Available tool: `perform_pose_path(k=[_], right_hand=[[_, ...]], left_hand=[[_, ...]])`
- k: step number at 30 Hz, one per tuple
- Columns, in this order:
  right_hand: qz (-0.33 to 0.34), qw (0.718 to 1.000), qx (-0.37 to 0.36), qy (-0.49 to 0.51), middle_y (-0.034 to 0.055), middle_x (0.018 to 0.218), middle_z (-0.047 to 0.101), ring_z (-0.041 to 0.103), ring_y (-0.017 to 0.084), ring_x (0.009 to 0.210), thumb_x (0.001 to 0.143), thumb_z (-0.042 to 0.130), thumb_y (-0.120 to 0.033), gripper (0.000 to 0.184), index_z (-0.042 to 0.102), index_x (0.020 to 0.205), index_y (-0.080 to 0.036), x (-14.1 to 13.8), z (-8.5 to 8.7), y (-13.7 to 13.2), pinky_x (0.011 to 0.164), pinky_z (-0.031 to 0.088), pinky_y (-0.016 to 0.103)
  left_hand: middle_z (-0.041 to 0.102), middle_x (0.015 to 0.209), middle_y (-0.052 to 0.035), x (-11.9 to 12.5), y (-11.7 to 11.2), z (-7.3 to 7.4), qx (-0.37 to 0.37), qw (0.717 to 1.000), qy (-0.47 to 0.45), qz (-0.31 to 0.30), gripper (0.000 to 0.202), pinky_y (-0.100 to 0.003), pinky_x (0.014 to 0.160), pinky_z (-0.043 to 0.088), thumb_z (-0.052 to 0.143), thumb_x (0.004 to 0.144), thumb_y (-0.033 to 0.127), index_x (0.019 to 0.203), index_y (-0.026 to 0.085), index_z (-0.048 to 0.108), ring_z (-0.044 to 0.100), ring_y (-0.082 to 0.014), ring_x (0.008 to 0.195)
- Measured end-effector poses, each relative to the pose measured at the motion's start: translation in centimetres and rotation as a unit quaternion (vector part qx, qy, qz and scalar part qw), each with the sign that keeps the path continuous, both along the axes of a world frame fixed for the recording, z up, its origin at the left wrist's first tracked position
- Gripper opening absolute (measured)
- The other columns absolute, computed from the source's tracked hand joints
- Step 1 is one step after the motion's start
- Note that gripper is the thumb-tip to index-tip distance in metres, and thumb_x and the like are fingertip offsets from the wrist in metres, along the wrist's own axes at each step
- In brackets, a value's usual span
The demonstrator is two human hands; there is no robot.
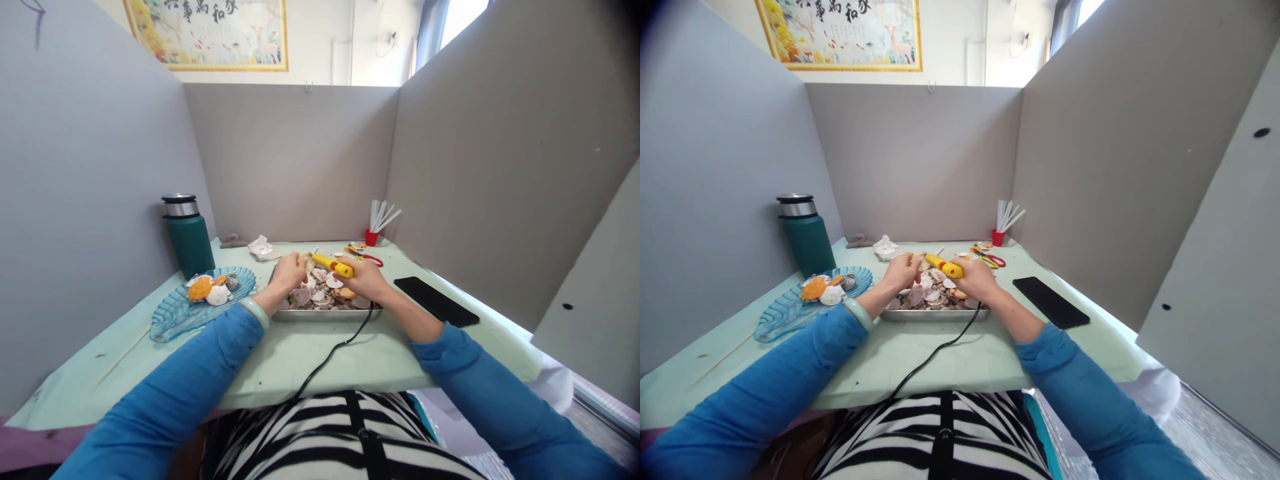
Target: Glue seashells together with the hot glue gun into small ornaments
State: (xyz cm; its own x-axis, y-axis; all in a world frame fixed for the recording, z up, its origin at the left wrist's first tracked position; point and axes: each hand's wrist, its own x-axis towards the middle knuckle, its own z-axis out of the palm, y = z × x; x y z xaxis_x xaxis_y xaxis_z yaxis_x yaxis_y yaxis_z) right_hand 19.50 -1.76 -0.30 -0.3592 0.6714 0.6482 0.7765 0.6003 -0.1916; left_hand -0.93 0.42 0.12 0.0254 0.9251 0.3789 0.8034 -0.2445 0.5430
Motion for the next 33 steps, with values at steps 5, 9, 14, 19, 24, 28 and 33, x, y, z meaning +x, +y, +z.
perform_pose_path(k=[5,9,14,19,24,28,33], right_hand=[[0.000,1.000,-0.002,-0.001,0.0009,0.072,0.062,0.054,0.013,0.063,0.073,0.053,-0.035,0.018,0.062,0.081,-0.021,-0.02,0.03,-0.03,0.054,0.030,0.020],[0.003,1.000,-0.003,-0.002,0.0013,0.073,0.063,0.055,0.013,0.064,0.073,0.053,-0.034,0.018,0.062,0.081,-0.021,-0.02,0.03,0.07,0.056,0.031,0.020],[0.009,1.000,-0.004,-0.001,0.0011,0.074,0.063,0.055,0.013,0.064,0.073,0.053,-0.034,0.017,0.061,0.080,-0.021,-0.02,-0.08,0.15,0.056,0.032,0.020],[0.008,1.000,-0.006,-0.002,0.0010,0.073,0.062,0.055,0.013,0.064,0.073,0.053,-0.034,0.016,0.061,0.080,-0.021,-0.03,-0.07,0.13,0.056,0.032,0.020],[0.008,1.000,-0.008,-0.004,0.0012,0.074,0.063,0.054,0.013,0.064,0.073,0.053,-0.033,0.017,0.061,0.081,-0.021,-0.03,0.04,0.07,0.056,0.032,0.020],[0.007,1.000,-0.009,-0.005,0.0009,0.075,0.063,0.054,0.013,0.064,0.073,0.053,-0.033,0.017,0.061,0.082,-0.022,-0.01,0.01,0.09,0.057,0.032,0.020],[0.011,1.000,-0.001,-0.005,0.0010,0.074,0.062,0.054,0.013,0.064,0.073,0.052,-0.034,0.017,0.061,0.082,-0.021,0.06,-0.15,0.19,0.056,0.031,0.020]], left_hand=[[0.061,0.054,0.0008,-0.06,0.08,-0.01,0.006,1.000,-0.005,-0.004,0.018,-0.019,0.043,0.033,0.039,0.082,0.030,0.079,0.016,0.051,0.049,-0.0081,0.037],[0.061,0.053,0.0013,-0.05,0.15,-0.09,0.003,1.000,-0.004,-0.005,0.018,-0.018,0.043,0.033,0.040,0.082,0.031,0.078,0.017,0.050,0.048,-0.0077,0.036],[0.060,0.052,0.0020,0.00,-0.04,0.05,0.004,1.000,-0.007,-0.007,0.018,-0.018,0.043,0.033,0.040,0.083,0.031,0.076,0.017,0.049,0.048,-0.0077,0.036],[0.061,0.053,0.0019,0.11,-0.22,0.20,-0.002,1.000,-0.001,-0.001,0.017,-0.018,0.044,0.033,0.040,0.083,0.030,0.076,0.017,0.049,0.048,-0.0072,0.036],[0.061,0.054,0.0012,0.14,-0.24,0.18,-0.004,1.000,-0.001,-0.003,0.018,-0.018,0.043,0.032,0.039,0.082,0.030,0.078,0.016,0.050,0.048,-0.0073,0.036],[0.062,0.055,0.0008,0.14,-0.21,0.20,-0.004,1.000,0.000,-0.004,0.019,-0.018,0.043,0.033,0.039,0.082,0.031,0.079,0.016,0.050,0.048,-0.0074,0.037],[0.063,0.057,0.0008,0.02,0.15,-0.09,0.005,1.000,0.002,-0.004,0.018,-0.018,0.042,0.031,0.042,0.080,0.033,0.079,0.016,0.050,0.048,-0.0070,0.038]])
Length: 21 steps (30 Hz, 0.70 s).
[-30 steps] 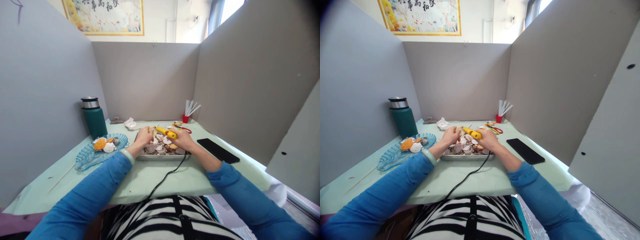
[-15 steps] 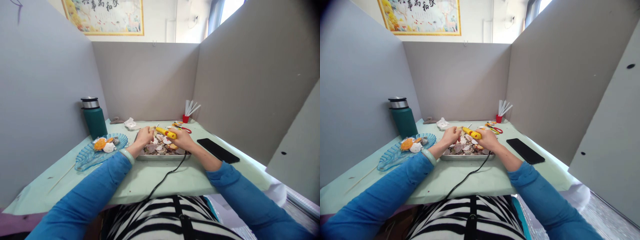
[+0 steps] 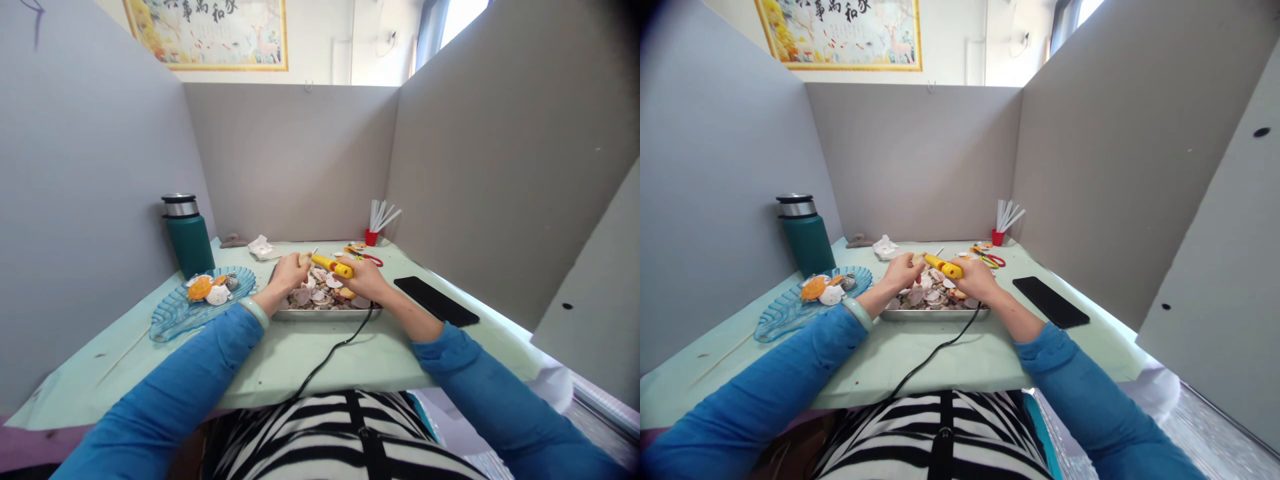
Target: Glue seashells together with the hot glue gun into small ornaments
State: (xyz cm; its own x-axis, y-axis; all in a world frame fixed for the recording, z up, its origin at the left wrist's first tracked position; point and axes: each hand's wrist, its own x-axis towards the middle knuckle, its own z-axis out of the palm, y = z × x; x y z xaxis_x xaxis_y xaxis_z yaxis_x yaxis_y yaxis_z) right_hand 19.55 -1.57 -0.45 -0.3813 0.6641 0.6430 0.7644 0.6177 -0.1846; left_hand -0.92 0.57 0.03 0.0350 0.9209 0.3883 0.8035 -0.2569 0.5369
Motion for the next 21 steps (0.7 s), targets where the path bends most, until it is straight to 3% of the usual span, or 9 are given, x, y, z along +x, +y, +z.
perform_pose_path(k=[21], right_hand=[[0.020,1.000,-0.009,-0.002,0.0011,0.068,0.062,0.053,0.012,0.062,0.076,0.051,-0.041,0.027,0.063,0.088,-0.021,-0.04,0.00,-0.12,0.054,0.029,0.020]], left_hand=[[0.062,0.054,0.0008,-0.08,0.15,-0.10,-0.014,1.000,0.020,0.013,0.017,-0.018,0.041,0.031,0.051,0.073,0.032,0.079,0.016,0.053,0.048,-0.0081,0.038]])
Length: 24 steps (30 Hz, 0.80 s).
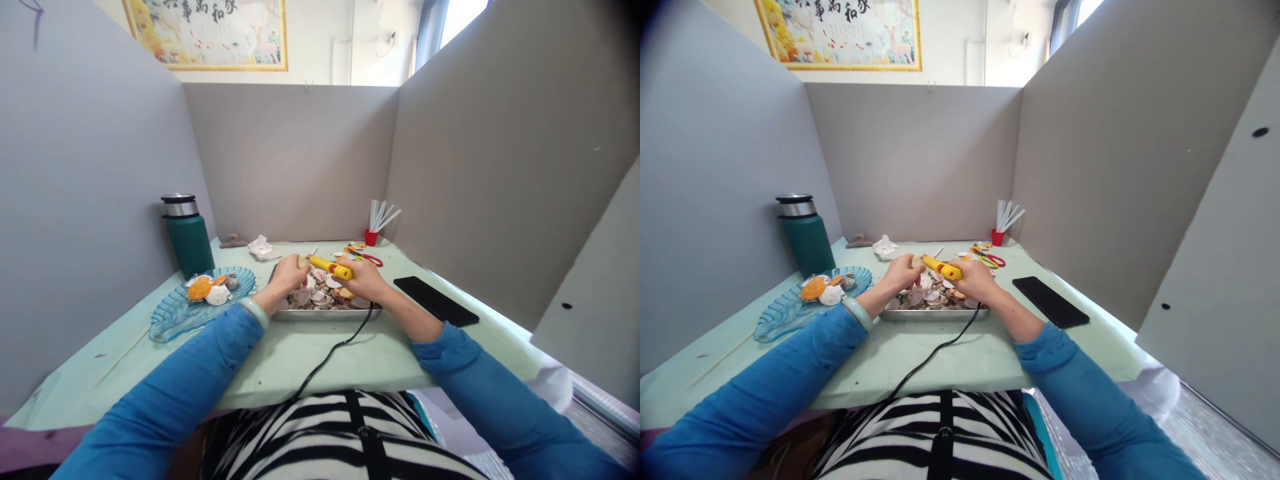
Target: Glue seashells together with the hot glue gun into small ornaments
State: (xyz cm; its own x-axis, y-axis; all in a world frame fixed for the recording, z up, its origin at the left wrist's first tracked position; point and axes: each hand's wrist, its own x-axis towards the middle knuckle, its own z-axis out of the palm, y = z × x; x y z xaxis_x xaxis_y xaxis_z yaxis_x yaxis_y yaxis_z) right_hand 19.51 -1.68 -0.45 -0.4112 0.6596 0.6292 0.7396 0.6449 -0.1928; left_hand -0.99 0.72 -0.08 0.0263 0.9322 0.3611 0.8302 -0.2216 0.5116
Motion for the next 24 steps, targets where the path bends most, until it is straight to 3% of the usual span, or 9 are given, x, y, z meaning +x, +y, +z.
perform_pose_path(k=[11,24], right_hand=[[-0.001,1.000,0.002,-0.005,0.0005,0.066,0.061,0.052,0.012,0.061,0.075,0.051,-0.040,0.024,0.062,0.083,-0.021,0.05,0.09,-0.04,0.054,0.028,0.020],[-0.009,1.000,0.006,-0.001,0.0011,0.071,0.062,0.053,0.012,0.062,0.074,0.052,-0.036,0.021,0.063,0.084,-0.021,-0.04,0.06,0.02,0.055,0.030,0.020]], left_hand=[[0.063,0.055,-0.0008,0.03,-0.07,-0.19,-0.041,0.999,-0.005,-0.034,0.019,-0.016,0.039,0.032,0.043,0.076,0.027,0.071,0.015,0.057,0.048,-0.0068,0.035],[0.062,0.055,-0.0001,0.03,-0.27,-0.16,-0.023,0.999,-0.028,-0.036,0.015,-0.016,0.037,0.032,0.040,0.078,0.025,0.077,0.016,0.052,0.049,-0.0073,0.035]])
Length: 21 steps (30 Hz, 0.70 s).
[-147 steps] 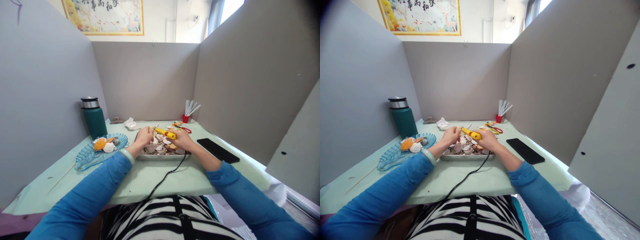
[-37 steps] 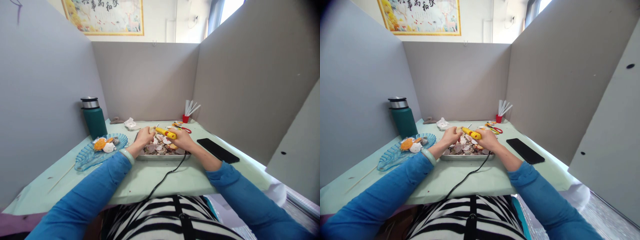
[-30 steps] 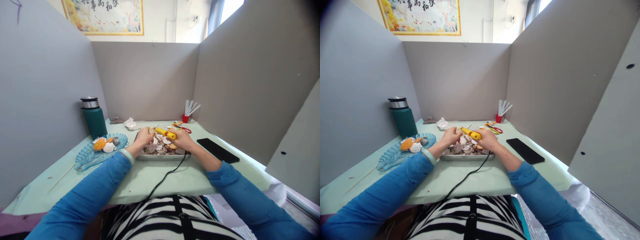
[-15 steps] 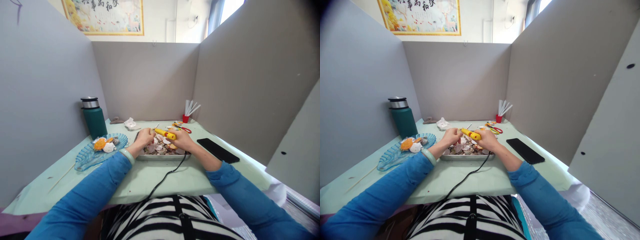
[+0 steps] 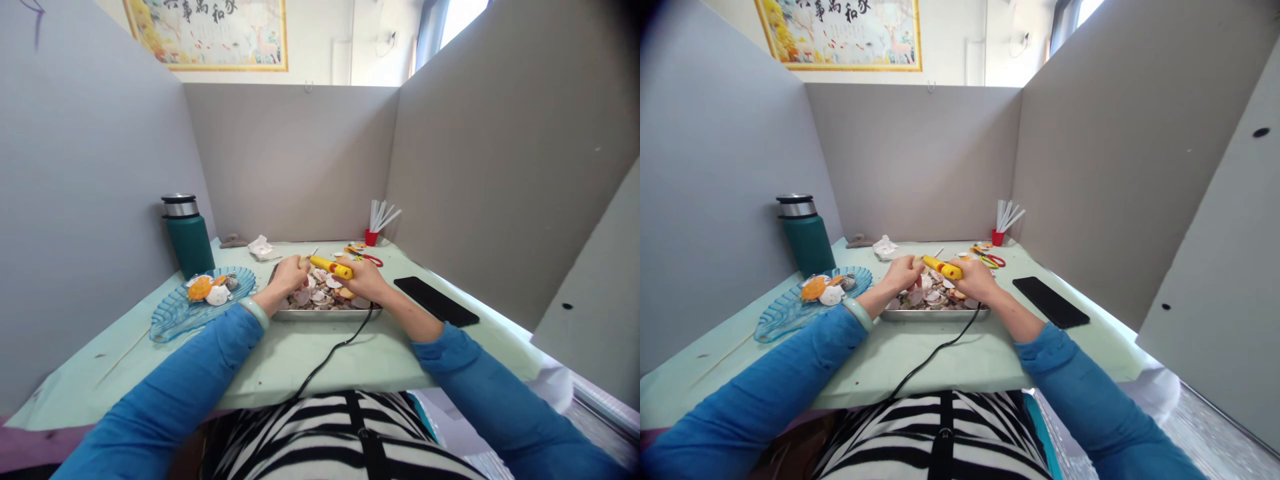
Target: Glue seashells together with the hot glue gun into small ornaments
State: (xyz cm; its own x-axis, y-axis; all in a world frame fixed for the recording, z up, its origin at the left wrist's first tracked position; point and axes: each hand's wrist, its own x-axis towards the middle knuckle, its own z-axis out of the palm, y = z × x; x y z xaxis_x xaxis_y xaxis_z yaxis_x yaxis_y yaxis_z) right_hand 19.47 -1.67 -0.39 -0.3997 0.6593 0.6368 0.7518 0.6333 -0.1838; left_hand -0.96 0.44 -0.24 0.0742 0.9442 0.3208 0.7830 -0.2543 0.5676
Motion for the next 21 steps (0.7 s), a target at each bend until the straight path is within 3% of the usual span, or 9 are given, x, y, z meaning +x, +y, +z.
perform_pose_path(k=[21], right_hand=[[-0.014,1.000,0.004,0.014,0.0006,0.070,0.061,0.052,0.012,0.060,0.072,0.053,-0.033,0.016,0.061,0.078,-0.021,0.00,0.15,-0.10,0.053,0.029,0.020]], left_hand=[[0.063,0.055,0.0001,0.09,-0.08,0.34,0.008,1.000,0.025,0.015,0.013,-0.017,0.042,0.034,0.042,0.078,0.025,0.079,0.016,0.051,0.049,-0.0079,0.036]])
